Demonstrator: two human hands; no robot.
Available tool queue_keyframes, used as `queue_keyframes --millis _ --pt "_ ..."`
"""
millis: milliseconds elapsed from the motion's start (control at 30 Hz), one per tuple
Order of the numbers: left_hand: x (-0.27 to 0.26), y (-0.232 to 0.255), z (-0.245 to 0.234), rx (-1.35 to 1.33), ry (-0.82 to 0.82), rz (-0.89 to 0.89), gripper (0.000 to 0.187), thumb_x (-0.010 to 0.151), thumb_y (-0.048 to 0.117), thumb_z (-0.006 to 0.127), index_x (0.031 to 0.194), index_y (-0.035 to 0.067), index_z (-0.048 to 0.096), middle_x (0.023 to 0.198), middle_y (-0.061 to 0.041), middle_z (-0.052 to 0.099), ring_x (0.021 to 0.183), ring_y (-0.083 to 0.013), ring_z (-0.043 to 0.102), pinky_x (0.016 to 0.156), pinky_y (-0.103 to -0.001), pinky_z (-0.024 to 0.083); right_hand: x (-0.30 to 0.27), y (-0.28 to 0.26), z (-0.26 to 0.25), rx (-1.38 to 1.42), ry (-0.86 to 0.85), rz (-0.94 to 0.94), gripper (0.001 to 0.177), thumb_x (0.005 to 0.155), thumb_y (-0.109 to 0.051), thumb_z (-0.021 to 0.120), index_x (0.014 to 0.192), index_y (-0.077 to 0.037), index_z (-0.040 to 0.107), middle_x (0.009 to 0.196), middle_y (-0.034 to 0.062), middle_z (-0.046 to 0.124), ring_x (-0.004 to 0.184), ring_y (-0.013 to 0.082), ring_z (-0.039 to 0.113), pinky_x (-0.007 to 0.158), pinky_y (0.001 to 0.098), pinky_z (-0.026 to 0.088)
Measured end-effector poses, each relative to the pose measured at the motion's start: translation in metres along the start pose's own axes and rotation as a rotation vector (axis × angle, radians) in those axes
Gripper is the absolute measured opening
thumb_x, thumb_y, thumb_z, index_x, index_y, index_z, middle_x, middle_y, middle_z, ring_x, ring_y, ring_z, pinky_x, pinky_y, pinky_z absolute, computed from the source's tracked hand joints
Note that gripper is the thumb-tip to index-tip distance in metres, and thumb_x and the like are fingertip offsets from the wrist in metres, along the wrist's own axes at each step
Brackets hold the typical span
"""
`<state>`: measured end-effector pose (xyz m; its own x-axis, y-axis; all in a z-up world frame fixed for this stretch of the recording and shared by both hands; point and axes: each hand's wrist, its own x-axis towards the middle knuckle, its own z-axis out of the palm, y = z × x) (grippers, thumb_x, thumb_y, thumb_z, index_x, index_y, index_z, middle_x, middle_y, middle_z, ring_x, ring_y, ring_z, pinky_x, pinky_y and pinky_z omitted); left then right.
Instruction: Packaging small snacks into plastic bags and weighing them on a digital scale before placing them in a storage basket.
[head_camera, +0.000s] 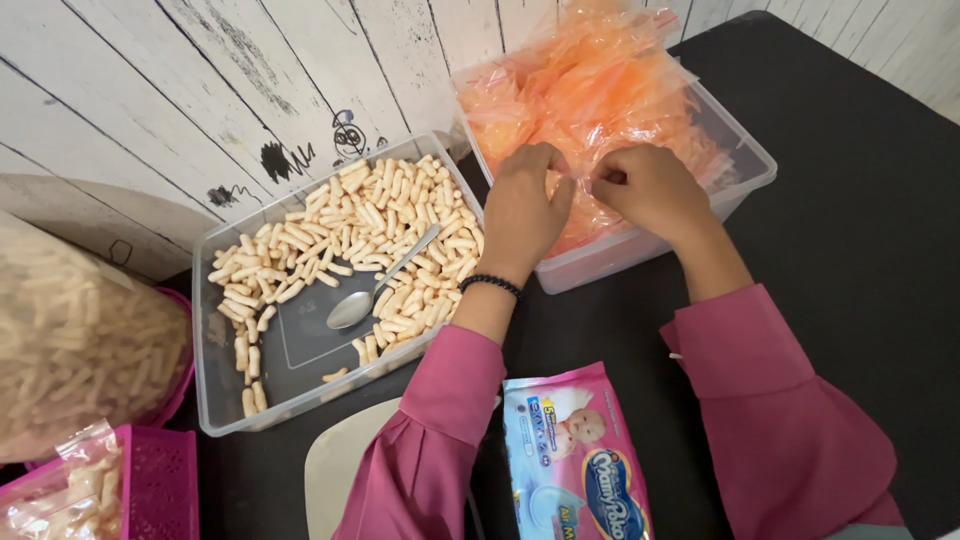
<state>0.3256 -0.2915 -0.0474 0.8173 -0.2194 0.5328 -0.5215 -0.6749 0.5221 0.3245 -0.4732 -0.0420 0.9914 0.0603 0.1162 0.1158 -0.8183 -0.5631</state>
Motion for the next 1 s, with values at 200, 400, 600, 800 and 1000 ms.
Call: queue_keyframes --millis 200,400,600,800,1000 --pt "0.002 -0.004 0.005 0.024 -0.008 -0.009 0.033 0.088 0.043 0.067 0.074 0.014 0.061 0.079 -0.007 0.057 0.085 -0.0329 0.067 0.066 -0.040 0.057 -0.001 0.003 0.001 0.047 -0.011 -0.083 0.021 0.082 -0.031 0.072 0.097 -0.017 0.079 0.084 0.0073 0.074 0.090 0.0297 0.071 0.083 0.0403 0.054" --pt "0.002 -0.009 0.011 0.019 0.082 0.021 0.020 0.084 0.024 0.065 0.073 0.008 0.062 0.075 -0.010 0.056 0.077 -0.0356 0.066 0.060 -0.042 0.057 0.001 0.005 0.001 -0.075 -0.016 -0.069 0.027 0.085 -0.035 0.071 0.101 -0.016 0.078 0.090 0.0082 0.075 0.097 0.0325 0.070 0.085 0.0416 0.054" --pt "-0.005 -0.005 -0.009 -0.273 0.274 -0.034 0.015 0.087 0.018 0.065 0.080 0.005 0.062 0.077 -0.014 0.056 0.079 -0.0369 0.065 0.060 -0.037 0.059 0.007 0.010 0.005 -0.055 -0.021 -0.007 0.028 0.082 -0.042 0.069 0.098 -0.021 0.079 0.089 0.0046 0.074 0.096 0.0301 0.070 0.086 0.0397 0.054" --pt "-0.019 -0.014 -0.078 -0.325 0.373 -0.107 0.019 0.091 0.022 0.065 0.078 0.008 0.062 0.075 -0.008 0.055 0.078 -0.0245 0.065 0.059 -0.031 0.058 0.000 0.020 0.010 -0.074 0.146 -0.138 0.027 0.085 -0.036 0.072 0.099 -0.014 0.078 0.092 0.0136 0.073 0.098 0.0388 0.068 0.086 0.0469 0.055" --pt "-0.066 -0.024 -0.158 -0.296 0.436 -0.165 0.019 0.090 0.023 0.066 0.079 0.008 0.065 0.077 -0.008 0.059 0.081 -0.0234 0.068 0.061 -0.028 0.060 0.005 0.028 0.028 -0.316 0.586 -0.275 0.020 0.090 -0.038 0.074 0.101 -0.022 0.075 0.082 -0.0012 0.062 0.086 0.0213 0.067 0.081 0.0336 0.055"
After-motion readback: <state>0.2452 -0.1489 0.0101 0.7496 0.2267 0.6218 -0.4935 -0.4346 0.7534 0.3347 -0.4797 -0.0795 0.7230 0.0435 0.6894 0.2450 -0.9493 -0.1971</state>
